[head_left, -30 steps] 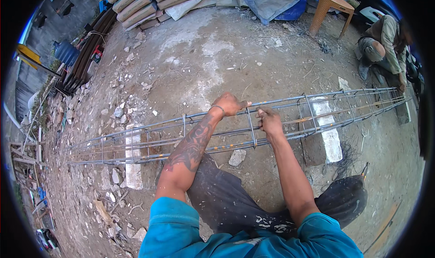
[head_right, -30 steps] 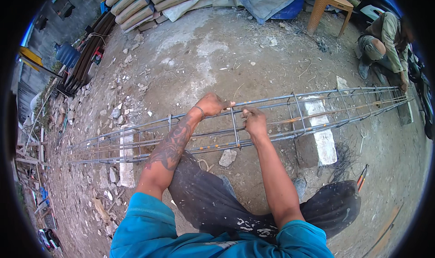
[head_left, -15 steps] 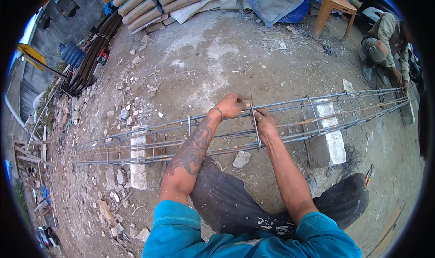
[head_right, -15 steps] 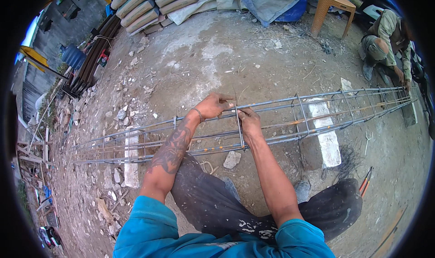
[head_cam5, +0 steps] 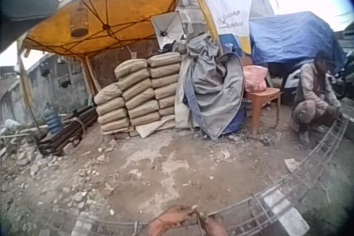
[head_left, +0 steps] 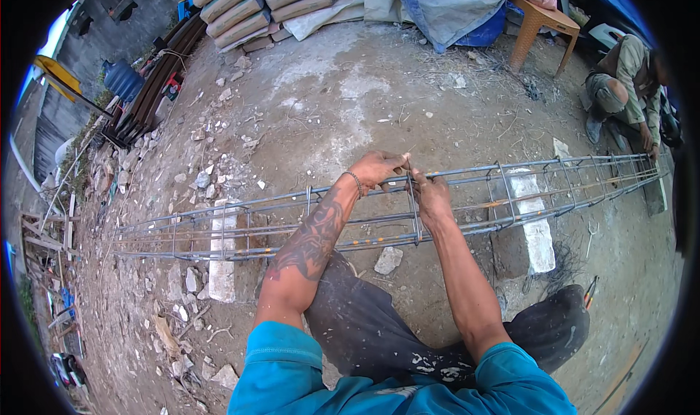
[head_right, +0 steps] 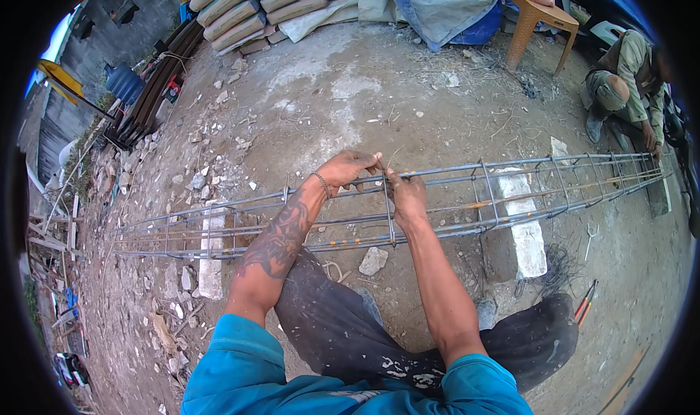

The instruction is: The person assembles a steel rebar cage by tying crossbars to main bars with tie wire using pliers.

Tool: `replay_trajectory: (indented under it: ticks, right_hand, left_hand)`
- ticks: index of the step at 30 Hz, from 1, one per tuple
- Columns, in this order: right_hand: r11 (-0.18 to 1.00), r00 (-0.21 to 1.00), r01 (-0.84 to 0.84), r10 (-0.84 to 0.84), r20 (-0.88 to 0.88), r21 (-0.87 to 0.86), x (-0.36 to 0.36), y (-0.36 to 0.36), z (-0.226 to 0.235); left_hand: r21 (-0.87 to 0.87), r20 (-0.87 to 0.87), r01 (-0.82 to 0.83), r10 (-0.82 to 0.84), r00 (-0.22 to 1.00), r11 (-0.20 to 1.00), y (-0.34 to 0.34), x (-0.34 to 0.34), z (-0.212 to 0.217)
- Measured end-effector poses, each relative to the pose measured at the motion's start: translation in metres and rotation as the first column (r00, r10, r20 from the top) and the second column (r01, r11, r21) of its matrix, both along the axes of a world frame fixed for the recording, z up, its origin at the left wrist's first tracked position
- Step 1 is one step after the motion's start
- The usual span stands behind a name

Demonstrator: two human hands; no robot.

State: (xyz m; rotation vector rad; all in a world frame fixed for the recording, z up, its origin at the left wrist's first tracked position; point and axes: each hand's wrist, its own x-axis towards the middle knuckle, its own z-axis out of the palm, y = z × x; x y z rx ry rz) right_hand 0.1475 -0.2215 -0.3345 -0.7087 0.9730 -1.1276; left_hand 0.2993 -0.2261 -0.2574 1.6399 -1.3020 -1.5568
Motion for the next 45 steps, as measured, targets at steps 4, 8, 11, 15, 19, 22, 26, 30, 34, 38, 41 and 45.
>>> replay_trajectory:
  ticks: [4,8,11,15,19,22,26,30,34,38,41,45]
  right_hand:
    - [0.999,0.999,0.042,-0.042,-0.019,0.01,0.003,-0.004,0.0]
    - [0.997,0.996,0.07,-0.067,-0.066,0.036,0.006,-0.003,0.009]
    - [1.0,0.986,-0.026,0.025,-0.168,-0.006,0.002,-0.006,0.007]
    - [0.999,0.976,0.026,-0.033,-0.216,-0.032,0.004,-0.01,-0.007]
    - [0.994,0.962,0.052,-0.075,-0.262,-0.094,0.007,-0.009,-0.009]
    - [0.991,0.952,0.073,-0.104,-0.289,-0.115,0.01,-0.009,-0.01]
    - [0.996,0.949,-0.037,0.01,-0.316,-0.08,0.003,-0.006,-0.004]
    - [0.99,0.967,-0.002,-0.034,-0.251,-0.143,0.002,-0.01,-0.013]
    - [0.984,0.929,0.071,-0.124,-0.349,-0.163,0.005,-0.008,-0.018]
    - [0.99,0.932,0.052,-0.094,-0.349,-0.128,0.006,-0.012,-0.021]
    - [0.997,0.956,-0.01,-0.012,-0.294,-0.075,0.0,-0.006,0.0]
    - [1.0,0.96,-0.027,0.025,-0.278,-0.004,-0.007,-0.007,0.009]
  left_hand:
    - [-0.089,0.092,0.091,-0.083,0.992,0.992,-0.01,0.004,-0.017]
    - [-0.32,0.303,0.125,-0.024,0.953,0.939,-0.006,0.009,-0.037]
    - [-0.28,0.449,0.299,-0.15,0.881,0.912,-0.012,0.013,-0.035]
    - [-0.128,0.585,0.4,-0.257,0.769,0.907,-0.016,0.009,-0.027]
    - [-0.268,0.8,0.453,-0.066,0.597,0.85,-0.011,0.001,-0.038]
    - [-0.481,0.805,0.473,0.158,0.572,0.738,-0.003,0.001,-0.058]
    - [-0.014,0.74,0.336,-0.216,0.636,0.942,-0.017,-0.003,-0.039]
    - [0.195,0.283,0.237,-0.286,0.916,0.952,-0.024,-0.009,-0.025]
    - [0.264,0.114,0.032,-0.064,0.991,0.964,-0.032,-0.009,-0.026]
    - [0.228,0.185,0.02,-0.063,0.981,0.973,-0.041,-0.014,-0.048]
    - [0.138,0.264,-0.166,0.126,0.956,0.976,-0.041,-0.014,-0.057]
    - [-0.064,0.386,-0.031,0.053,0.921,0.997,-0.026,-0.007,-0.059]
